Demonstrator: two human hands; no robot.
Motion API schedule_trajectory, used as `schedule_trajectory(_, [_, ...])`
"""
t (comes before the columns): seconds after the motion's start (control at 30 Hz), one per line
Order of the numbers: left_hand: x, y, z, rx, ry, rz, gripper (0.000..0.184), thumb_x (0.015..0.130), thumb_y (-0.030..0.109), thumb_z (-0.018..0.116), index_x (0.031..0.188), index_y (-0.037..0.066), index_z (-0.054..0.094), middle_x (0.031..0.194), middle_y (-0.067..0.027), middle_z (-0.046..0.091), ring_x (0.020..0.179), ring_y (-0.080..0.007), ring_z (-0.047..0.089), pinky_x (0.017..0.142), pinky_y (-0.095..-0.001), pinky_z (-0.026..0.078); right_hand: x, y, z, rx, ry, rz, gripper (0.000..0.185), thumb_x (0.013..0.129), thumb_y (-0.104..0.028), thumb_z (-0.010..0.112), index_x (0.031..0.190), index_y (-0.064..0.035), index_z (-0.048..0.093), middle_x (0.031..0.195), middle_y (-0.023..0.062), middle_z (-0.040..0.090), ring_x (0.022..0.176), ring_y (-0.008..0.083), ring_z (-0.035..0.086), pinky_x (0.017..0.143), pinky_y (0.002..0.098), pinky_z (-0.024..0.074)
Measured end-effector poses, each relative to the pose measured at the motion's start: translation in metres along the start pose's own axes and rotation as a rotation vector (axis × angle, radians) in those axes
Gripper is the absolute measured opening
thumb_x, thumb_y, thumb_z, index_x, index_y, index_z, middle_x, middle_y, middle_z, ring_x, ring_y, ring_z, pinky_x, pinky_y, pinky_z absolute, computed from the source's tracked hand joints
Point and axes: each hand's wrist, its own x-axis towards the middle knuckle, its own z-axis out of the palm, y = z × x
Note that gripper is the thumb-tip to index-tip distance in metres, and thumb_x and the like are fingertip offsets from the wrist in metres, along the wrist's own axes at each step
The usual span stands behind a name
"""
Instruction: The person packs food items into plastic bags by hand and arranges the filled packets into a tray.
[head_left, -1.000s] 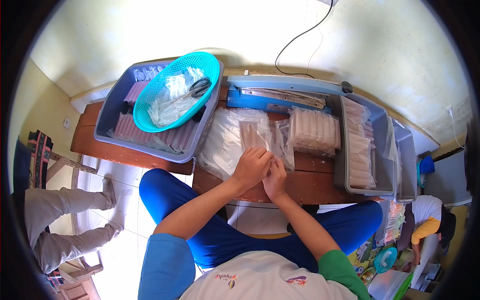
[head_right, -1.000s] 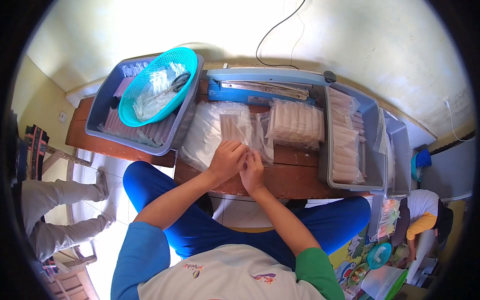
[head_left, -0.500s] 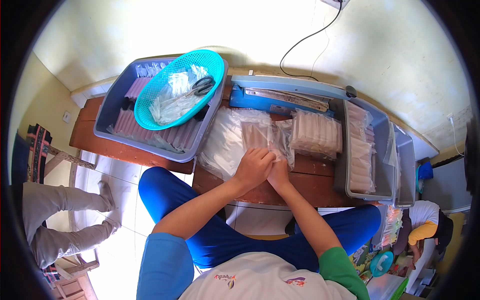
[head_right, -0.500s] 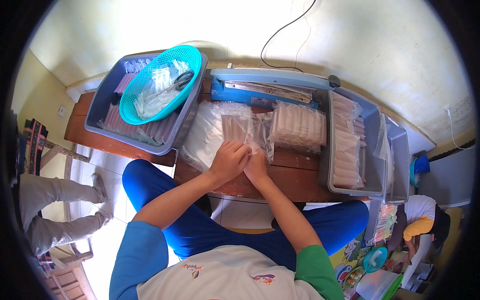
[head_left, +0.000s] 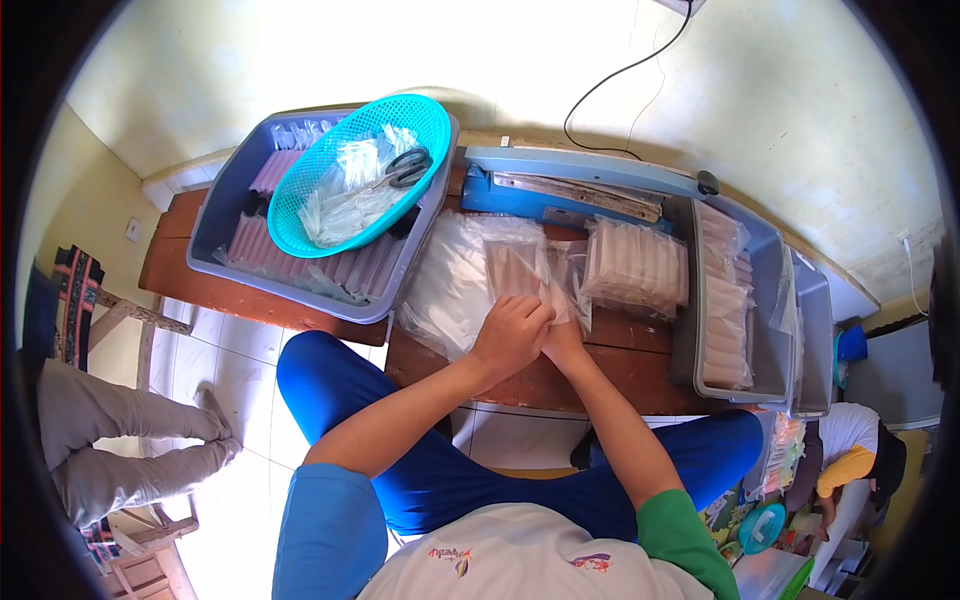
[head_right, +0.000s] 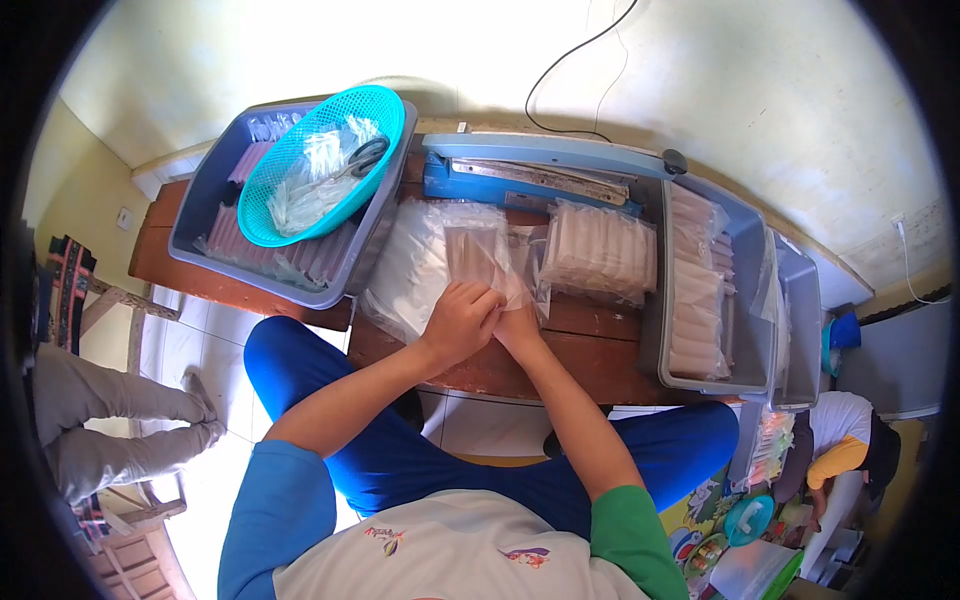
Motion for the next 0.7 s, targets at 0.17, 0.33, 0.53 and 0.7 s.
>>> schedule_trajectory(0.17, [0.000, 0.000, -0.001, -0.002, 0.005, -0.009, 0.006, 0.081, 0.008, 0.063, 0.085, 0.007, 0.060, 0.080, -0.0077, 0.057, 0.080, -0.0266, 0.057, 0.074, -0.0384, 0.041, 0.006, 0.005, 0.002, -0.009, 0.017, -0.061, 0.061, 0.080, -0.011, 0.064, 0.139, -0.0057, 0.048, 0.119, 0.0220, 0.060, 0.112, 0.0404, 0.056, 0.094, 0.0451, 0.0459])
schedule_trajectory(0.33, [0.002, 0.000, -0.002, -0.003, 0.015, -0.020, 0.007, 0.079, 0.005, 0.065, 0.084, 0.006, 0.061, 0.079, -0.0083, 0.058, 0.077, -0.0279, 0.058, 0.072, -0.0380, 0.042, 0.006, 0.011, 0.002, -0.042, -0.060, -0.049, 0.067, 0.079, -0.009, 0.064, 0.143, -0.0043, 0.044, 0.124, 0.0221, 0.059, 0.116, 0.0404, 0.055, 0.097, 0.0444, 0.0446])
schedule_trajectory(0.53, [0.001, 0.000, -0.003, 0.002, 0.027, -0.021, 0.007, 0.079, 0.005, 0.065, 0.084, 0.007, 0.061, 0.079, -0.0075, 0.058, 0.078, -0.0268, 0.058, 0.075, -0.0376, 0.042, 0.005, 0.011, 0.003, -0.122, -0.085, -0.011, 0.076, 0.078, -0.011, 0.066, 0.148, -0.0041, 0.036, 0.125, 0.0238, 0.058, 0.119, 0.0393, 0.054, 0.098, 0.0433, 0.0443])
schedule_trajectory(0.7, [-0.001, 0.001, -0.004, 0.027, 0.024, -0.016, 0.008, 0.078, 0.005, 0.066, 0.083, 0.007, 0.061, 0.080, -0.0067, 0.059, 0.081, -0.0251, 0.059, 0.078, -0.0363, 0.042, 0.000, 0.008, 0.003, -0.152, -0.025, -0.029, 0.079, 0.079, -0.013, 0.066, 0.149, 0.0009, 0.031, 0.121, 0.0259, 0.058, 0.116, 0.0388, 0.055, 0.098, 0.0415, 0.0445])
